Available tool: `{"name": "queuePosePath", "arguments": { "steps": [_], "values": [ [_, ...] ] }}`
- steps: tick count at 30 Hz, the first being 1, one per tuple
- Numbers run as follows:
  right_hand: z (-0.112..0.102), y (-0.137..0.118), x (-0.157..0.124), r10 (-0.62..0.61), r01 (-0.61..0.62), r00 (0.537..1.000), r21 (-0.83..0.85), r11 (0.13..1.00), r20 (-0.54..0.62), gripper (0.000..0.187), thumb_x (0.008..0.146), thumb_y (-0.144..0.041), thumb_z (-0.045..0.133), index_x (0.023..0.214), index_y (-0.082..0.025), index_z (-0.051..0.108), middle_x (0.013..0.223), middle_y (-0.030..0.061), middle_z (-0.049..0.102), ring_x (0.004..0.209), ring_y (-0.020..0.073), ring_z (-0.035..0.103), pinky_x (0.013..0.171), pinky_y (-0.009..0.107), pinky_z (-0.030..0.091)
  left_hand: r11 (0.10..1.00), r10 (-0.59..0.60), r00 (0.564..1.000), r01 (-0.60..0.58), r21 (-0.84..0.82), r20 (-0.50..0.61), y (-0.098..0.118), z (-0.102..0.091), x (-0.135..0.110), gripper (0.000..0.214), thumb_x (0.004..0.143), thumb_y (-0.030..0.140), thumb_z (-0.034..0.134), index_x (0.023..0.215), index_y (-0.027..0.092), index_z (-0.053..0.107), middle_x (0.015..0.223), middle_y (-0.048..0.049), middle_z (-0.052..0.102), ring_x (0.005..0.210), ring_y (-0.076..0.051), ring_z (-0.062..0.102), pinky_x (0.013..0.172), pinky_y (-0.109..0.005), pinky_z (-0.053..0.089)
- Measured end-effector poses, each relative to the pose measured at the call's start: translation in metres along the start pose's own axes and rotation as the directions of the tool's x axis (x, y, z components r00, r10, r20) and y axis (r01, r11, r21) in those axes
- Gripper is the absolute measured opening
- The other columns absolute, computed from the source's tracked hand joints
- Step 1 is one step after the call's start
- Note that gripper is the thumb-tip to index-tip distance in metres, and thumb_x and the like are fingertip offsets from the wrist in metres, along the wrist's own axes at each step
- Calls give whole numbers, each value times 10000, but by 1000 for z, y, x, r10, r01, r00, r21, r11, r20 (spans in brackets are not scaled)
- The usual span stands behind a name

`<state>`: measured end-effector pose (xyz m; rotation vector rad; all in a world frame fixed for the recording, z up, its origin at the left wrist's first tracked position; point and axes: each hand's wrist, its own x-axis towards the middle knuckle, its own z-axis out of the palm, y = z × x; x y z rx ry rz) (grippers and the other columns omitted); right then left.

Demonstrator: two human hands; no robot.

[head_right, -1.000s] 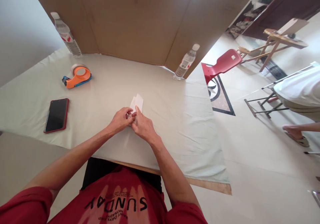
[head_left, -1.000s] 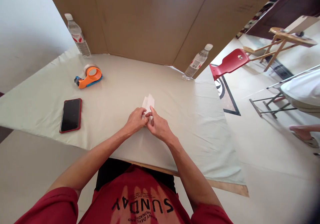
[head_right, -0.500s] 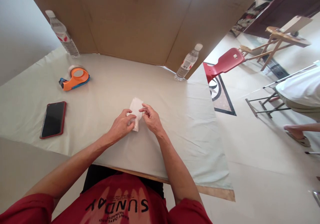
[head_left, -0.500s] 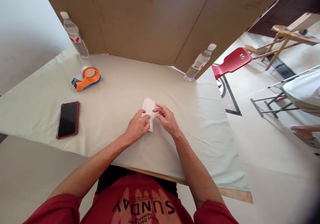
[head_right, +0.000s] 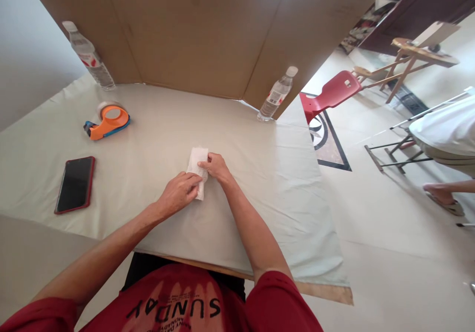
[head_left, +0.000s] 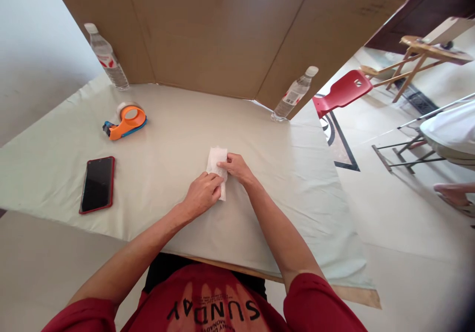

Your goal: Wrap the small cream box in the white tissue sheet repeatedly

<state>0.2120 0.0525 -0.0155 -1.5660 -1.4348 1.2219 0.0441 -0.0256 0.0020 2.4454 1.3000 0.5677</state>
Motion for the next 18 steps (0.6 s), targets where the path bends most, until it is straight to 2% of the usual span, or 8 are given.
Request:
{"name": "queuePosePath", "arguments": {
  "steps": [4, 6, 8, 10, 12, 15, 18],
  "values": [
    [2, -8, -12, -84, 82, 996, 68, 994, 33, 236, 691, -397, 645, 752, -169, 659, 700, -16, 607, 698, 147, 539, 637, 262, 432, 994, -64, 998, 64, -85, 5, -1, 0, -1, 263, 875, 115, 508, 1059, 200, 676, 1036, -54, 723, 940, -222, 622, 831, -345, 519],
    [2, -12, -25, -150, 144, 988, 138, 980, 33, 264, 721, -419, 653, 807, -171, 685, 764, 1, 646, 751, 161, 577, 701, 281, 467, 984, -124, 991, 118, -137, -40, 2, 0, -4, 247, 866, 134, 529, 1066, 198, 659, 1089, -69, 688, 970, -217, 628, 856, -343, 524],
    [1, -15, -40, -226, 216, 973, 179, 960, 42, 277, 763, -438, 656, 841, -179, 710, 835, 22, 678, 811, 176, 613, 764, 301, 489, 962, -227, 966, 202, -186, -124, 4, 1, -7, 279, 844, 170, 578, 1118, 183, 623, 1152, -99, 632, 1017, -225, 625, 876, -352, 532],
    [1, -15, -56, -288, 277, 956, 146, 950, 60, 268, 809, -443, 638, 853, -195, 731, 907, 38, 705, 883, 193, 643, 825, 320, 501, 936, -317, 925, 270, -227, -209, 5, 3, -11, 402, 804, 197, 635, 1198, 154, 568, 1180, -129, 586, 1079, -250, 606, 913, -381, 530],
    [2, -13, -69, -338, 333, 939, 81, 939, 65, 243, 847, -422, 615, 871, -220, 747, 973, 46, 731, 950, 207, 665, 890, 345, 509, 924, -345, 901, 278, -263, -262, 3, 5, -13, 538, 784, 212, 668, 1289, 136, 502, 1239, -156, 552, 1174, -275, 562, 974, -415, 508],
    [4, -6, -85, -423, 424, 904, -5, 906, 63, 213, 890, -343, 567, 930, -259, 759, 1057, 46, 752, 1028, 216, 685, 975, 394, 512, 923, -304, 926, 229, -309, -222, -2, 6, -15, 541, 806, 216, 665, 1319, 175, 499, 1386, -164, 493, 1288, -278, 497, 1040, -439, 468],
    [5, 6, -98, -533, 540, 842, -126, 832, 87, 267, 901, -255, 525, 1049, -284, 746, 1154, 45, 743, 1147, 219, 665, 1050, 437, 493, 916, -256, 958, 197, -350, -132, -7, 5, -14, 310, 810, 204, 668, 1114, 191, 608, 1386, -141, 531, 1312, -268, 502, 1053, -435, 457]
  ]
}}
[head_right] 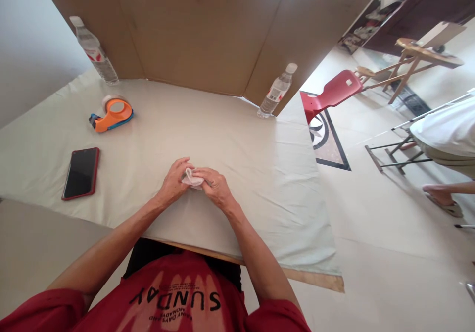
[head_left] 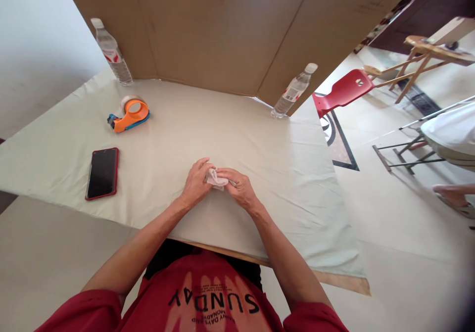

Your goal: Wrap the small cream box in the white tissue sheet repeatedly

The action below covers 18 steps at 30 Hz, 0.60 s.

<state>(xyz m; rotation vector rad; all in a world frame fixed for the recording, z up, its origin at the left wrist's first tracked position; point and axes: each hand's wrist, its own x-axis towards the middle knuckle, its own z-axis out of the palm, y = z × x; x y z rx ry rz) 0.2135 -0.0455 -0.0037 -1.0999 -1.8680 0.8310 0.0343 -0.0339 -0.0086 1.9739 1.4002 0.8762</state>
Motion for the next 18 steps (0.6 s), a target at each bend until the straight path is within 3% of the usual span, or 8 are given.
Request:
{"name": "queuePosePath", "arguments": {
  "steps": [2, 5, 10, 13, 16, 18],
  "values": [
    [2, 3, -11, -81, 82, 997, -92, 992, 20, 332, 884, -252, 565, 1186, -283, 698, 1253, 59, 708, 1266, 237, 601, 1102, 472, 460, 999, 12, 1000, -12, -39, 18, -3, -1, 0, 208, 798, 196, 670, 999, 187, 619, 1315, -132, 594, 1278, -260, 543, 1048, -434, 463],
    [6, 9, -23, -174, 184, 983, -194, 964, 66, 483, 859, -258, 623, 1341, -249, 597, 1404, 96, 612, 1393, 264, 484, 1153, 512, 411, 992, 71, 996, -65, -108, 51, -10, -4, -2, 208, 784, 174, 634, 991, 179, 621, 1249, -129, 650, 1207, -253, 603, 1042, -443, 476],
    [15, 22, -22, -209, 207, 978, -241, 948, 17, 406, 904, -153, 480, 1265, -236, 647, 1356, 104, 645, 1363, 230, 516, 1146, 495, 422, 962, 241, 952, -209, -176, 189, -26, -16, -11, 560, 717, 143, 602, 1276, 157, 568, 1425, -170, 552, 1347, -280, 513, 1138, -470, 404],
    [10, 22, -8, -116, 114, 993, -121, 986, -7, 372, 883, -206, 530, 1225, -259, 667, 1338, 93, 654, 1299, 230, 565, 1133, 483, 426, 963, 233, 957, -203, -178, 174, -27, -20, -7, 642, 706, 130, 565, 1346, 169, 533, 1434, -155, 545, 1342, -271, 509, 1126, -458, 413],
    [-2, 17, 12, 84, -85, 996, 82, 993, 15, 317, 833, -335, 625, 1126, -238, 698, 1197, 83, 710, 1154, 242, 640, 1027, 440, 496, 976, 93, 971, -46, -211, 221, -22, -22, 11, 529, 743, 198, 555, 1270, 169, 588, 1227, -114, 663, 1056, -221, 645, 899, -352, 537],
    [-9, 14, 24, 240, -255, 966, 198, 946, 94, 326, 816, -445, 631, 1024, -207, 708, 1010, 60, 733, 977, 221, 677, 880, 376, 546, 963, 5, 952, 78, -257, 306, -18, -23, 25, 410, 783, 308, 563, 1158, 160, 634, 1046, -69, 700, 890, -189, 648, 783, -297, 530]
  ]
}}
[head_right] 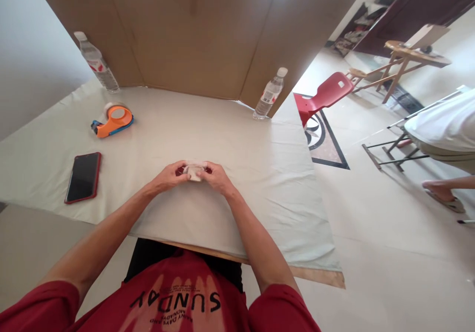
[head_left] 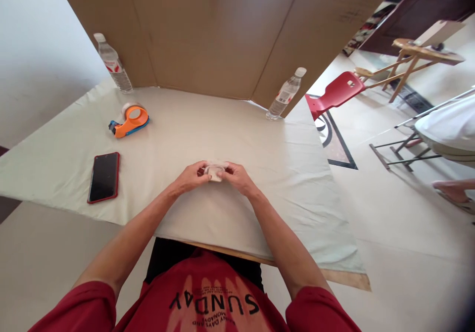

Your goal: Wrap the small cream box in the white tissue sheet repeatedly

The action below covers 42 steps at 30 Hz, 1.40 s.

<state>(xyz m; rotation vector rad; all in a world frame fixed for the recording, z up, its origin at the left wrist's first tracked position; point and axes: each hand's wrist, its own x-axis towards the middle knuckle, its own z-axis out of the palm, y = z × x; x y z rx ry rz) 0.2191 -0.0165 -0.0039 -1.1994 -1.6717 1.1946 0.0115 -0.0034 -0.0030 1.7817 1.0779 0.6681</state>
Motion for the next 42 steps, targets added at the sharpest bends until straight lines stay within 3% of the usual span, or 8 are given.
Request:
{"name": "queuePosePath", "arguments": {
  "steps": [3, 7, 14, 21, 26, 35, 39, 42],
  "values": [
    [-5, -4, 11, 170, -170, 985, 34, 985, 9, 382, 832, -539, 546, 859, -183, 679, 761, 15, 672, 740, 168, 621, 673, 284, 514, 994, -88, 996, 88, 57, -7, 6, -3, 14, 355, 843, 465, 500, 940, 163, 660, 823, -16, 657, 747, -163, 580, 680, -265, 471],
    [-5, 4, 17, 179, -184, 978, -37, 982, -102, 320, 834, -482, 514, 699, -200, 578, 620, -22, 537, 624, 138, 483, 556, 240, 389, 972, -87, 992, 103, 210, -86, 10, 3, 19, 394, 866, 524, 461, 778, 177, 627, 729, -12, 601, 713, -171, 517, 688, -288, 439],
    [-6, 16, 22, 134, -148, 973, -61, 987, -185, 332, 840, -471, 501, 634, -211, 493, 607, -29, 462, 607, 128, 421, 571, 249, 365, 957, -124, 992, 116, -268, -13, 5, 15, 28, 767, 749, 448, 675, 1400, 111, 450, 1236, -147, 643, 1059, -250, 640, 916, -362, 507],
    [-4, 23, 12, -36, -9, 904, -103, 995, -425, 387, 861, -459, 549, 1156, -215, 608, 1157, 97, 616, 908, 185, 594, 719, 296, 497, 875, -169, 985, 169, -455, 41, -6, 15, 33, 1020, 701, 359, 768, 1537, 112, 239, 1283, -176, 619, 1143, -272, 632, 944, -384, 519],
    [-6, 30, 7, -189, 103, 934, -280, 954, -303, 333, 929, -480, 519, 1089, -241, 688, 1376, 120, 523, 1242, 263, 523, 1029, 441, 460, 866, -180, 982, 189, -463, 65, -2, 14, 29, 1031, 722, 374, 783, 1552, 132, 220, 1259, -166, 618, 1124, -262, 635, 913, -360, 528],
    [-8, 34, 10, -102, 52, 983, -307, 950, -151, 446, 960, -588, 429, 983, -239, 706, 1468, 117, 511, 1390, 289, 429, 1150, 506, 317, 832, -217, 971, 238, -502, 101, 1, 13, 28, 1009, 735, 344, 773, 1560, 168, 218, 1248, -140, 605, 1016, -220, 653, 841, -325, 534],
    [-8, 32, 8, -48, 19, 962, -111, 994, -268, 525, 941, -614, 443, 1274, -232, 578, 1442, 148, 524, 1304, 276, 521, 1006, 438, 464, 814, -235, 966, 258, -521, 111, 2, 13, 28, 1032, 727, 336, 775, 1563, 155, 198, 1274, -154, 599, 1069, -245, 643, 864, -341, 529],
    [-10, 30, 8, 35, -46, 979, -53, 997, -203, 719, 879, -634, 545, 1450, -216, 421, 1382, 169, 575, 1235, 292, 566, 960, 440, 483, 828, -243, 965, 262, -496, 103, 5, 13, 26, 1032, 735, 352, 771, 1567, 159, 191, 1281, -156, 596, 1064, -252, 639, 880, -362, 521]
  ]
}}
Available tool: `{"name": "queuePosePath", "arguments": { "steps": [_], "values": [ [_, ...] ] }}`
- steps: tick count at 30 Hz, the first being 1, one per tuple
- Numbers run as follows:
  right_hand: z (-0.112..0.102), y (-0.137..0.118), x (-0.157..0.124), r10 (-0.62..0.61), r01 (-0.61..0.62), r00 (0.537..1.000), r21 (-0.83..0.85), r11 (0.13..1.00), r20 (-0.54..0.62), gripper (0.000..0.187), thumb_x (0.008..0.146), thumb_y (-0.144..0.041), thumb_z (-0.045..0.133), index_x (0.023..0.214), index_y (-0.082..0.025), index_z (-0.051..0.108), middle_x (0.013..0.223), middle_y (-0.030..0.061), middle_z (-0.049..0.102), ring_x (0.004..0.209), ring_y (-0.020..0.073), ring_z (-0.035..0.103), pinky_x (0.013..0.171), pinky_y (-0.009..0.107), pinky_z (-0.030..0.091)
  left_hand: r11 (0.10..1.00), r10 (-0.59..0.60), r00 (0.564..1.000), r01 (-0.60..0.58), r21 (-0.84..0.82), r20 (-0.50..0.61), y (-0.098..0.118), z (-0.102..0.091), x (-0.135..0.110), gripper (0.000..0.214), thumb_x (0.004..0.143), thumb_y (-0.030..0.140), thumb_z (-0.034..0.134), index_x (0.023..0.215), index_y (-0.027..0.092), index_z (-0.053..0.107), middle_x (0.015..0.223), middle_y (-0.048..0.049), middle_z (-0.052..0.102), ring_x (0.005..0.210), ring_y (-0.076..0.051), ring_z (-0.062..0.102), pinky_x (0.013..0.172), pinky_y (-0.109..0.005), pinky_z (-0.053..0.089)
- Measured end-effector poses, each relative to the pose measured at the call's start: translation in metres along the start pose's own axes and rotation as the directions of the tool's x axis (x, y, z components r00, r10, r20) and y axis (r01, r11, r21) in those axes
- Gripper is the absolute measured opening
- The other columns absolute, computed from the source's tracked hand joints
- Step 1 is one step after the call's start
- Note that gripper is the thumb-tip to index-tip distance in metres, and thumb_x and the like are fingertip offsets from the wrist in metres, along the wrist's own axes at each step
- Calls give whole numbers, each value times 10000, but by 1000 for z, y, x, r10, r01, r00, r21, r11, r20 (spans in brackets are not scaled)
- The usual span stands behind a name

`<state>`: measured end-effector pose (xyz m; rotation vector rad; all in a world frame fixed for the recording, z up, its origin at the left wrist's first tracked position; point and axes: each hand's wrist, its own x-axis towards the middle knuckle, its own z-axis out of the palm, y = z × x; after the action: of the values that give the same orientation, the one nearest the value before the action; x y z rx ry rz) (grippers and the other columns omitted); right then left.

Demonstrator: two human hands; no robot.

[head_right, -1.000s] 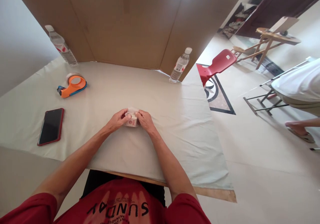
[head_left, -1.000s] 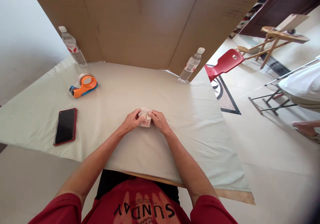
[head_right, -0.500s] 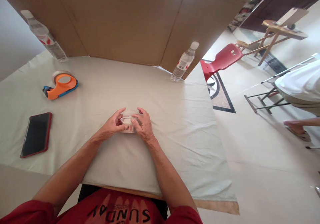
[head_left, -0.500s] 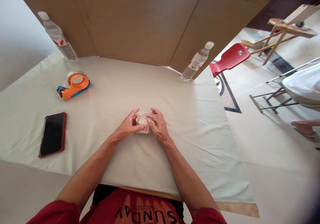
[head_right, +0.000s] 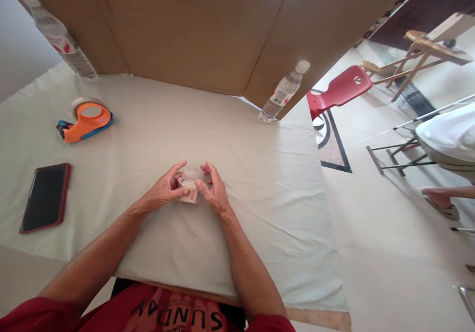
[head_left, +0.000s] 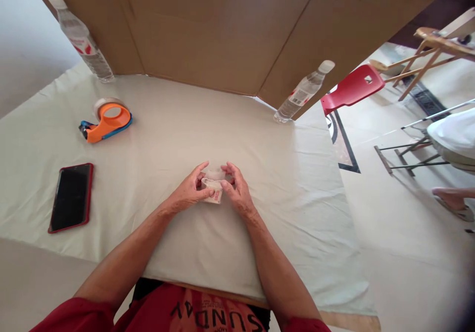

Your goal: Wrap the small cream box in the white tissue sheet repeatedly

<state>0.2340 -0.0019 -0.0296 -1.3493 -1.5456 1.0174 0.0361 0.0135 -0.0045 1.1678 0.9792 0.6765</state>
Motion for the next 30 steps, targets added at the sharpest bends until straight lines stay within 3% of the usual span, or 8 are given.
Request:
{"name": "queuePosePath", "arguments": {
  "steps": [5, 13, 19, 26, 30],
  "values": [
    [-1, -7, -2, 82, -81, 986, -16, 997, 145, 928, 730, -572, 753, 1497, -208, 378, 1321, 155, 600, 1175, 291, 592, 1019, 467, 455, 996, 10, 999, -5, 87, -53, 3, 3, -4, 912, 798, 383, 713, 1556, 188, 247, 1351, -154, 549, 1093, -253, 617, 938, -386, 500],
    [2, -11, -10, -55, 54, 989, 8, 998, 134, 730, 836, -446, 698, 1478, -248, 413, 1220, 115, 670, 1150, 263, 623, 1036, 473, 456, 984, 36, 999, -32, 173, -18, -1, -2, -4, 847, 831, 404, 683, 1551, 197, 288, 1251, -116, 589, 1027, -228, 609, 891, -357, 496],
    [5, -9, -11, -60, 54, 991, 48, 997, 124, 740, 840, -426, 699, 1487, -236, 393, 1345, 139, 605, 1202, 261, 597, 1019, 450, 482, 987, 39, 999, -40, 156, 7, -3, -5, -2, 832, 828, 380, 688, 1543, 189, 308, 1255, -122, 600, 1039, -229, 613, 887, -350, 494],
    [-3, -10, -3, 34, -46, 994, 113, 993, 104, 663, 850, -481, 658, 1426, -216, 462, 1361, 149, 595, 1128, 242, 629, 991, 432, 506, 994, 42, 999, -43, 101, 13, -5, -5, -1, 894, 800, 367, 719, 1552, 168, 278, 1289, -140, 592, 1064, -235, 621, 895, -339, 501],
    [-11, -22, 8, 142, -154, 979, 75, 985, 149, 483, 855, -445, 649, 1270, -203, 592, 1187, 110, 682, 1004, 215, 656, 916, 389, 526, 992, 62, 998, -64, 107, 27, -8, -6, 0, 879, 801, 383, 719, 1546, 186, 297, 1255, -123, 595, 1037, -228, 615, 875, -341, 504]
  ]
}}
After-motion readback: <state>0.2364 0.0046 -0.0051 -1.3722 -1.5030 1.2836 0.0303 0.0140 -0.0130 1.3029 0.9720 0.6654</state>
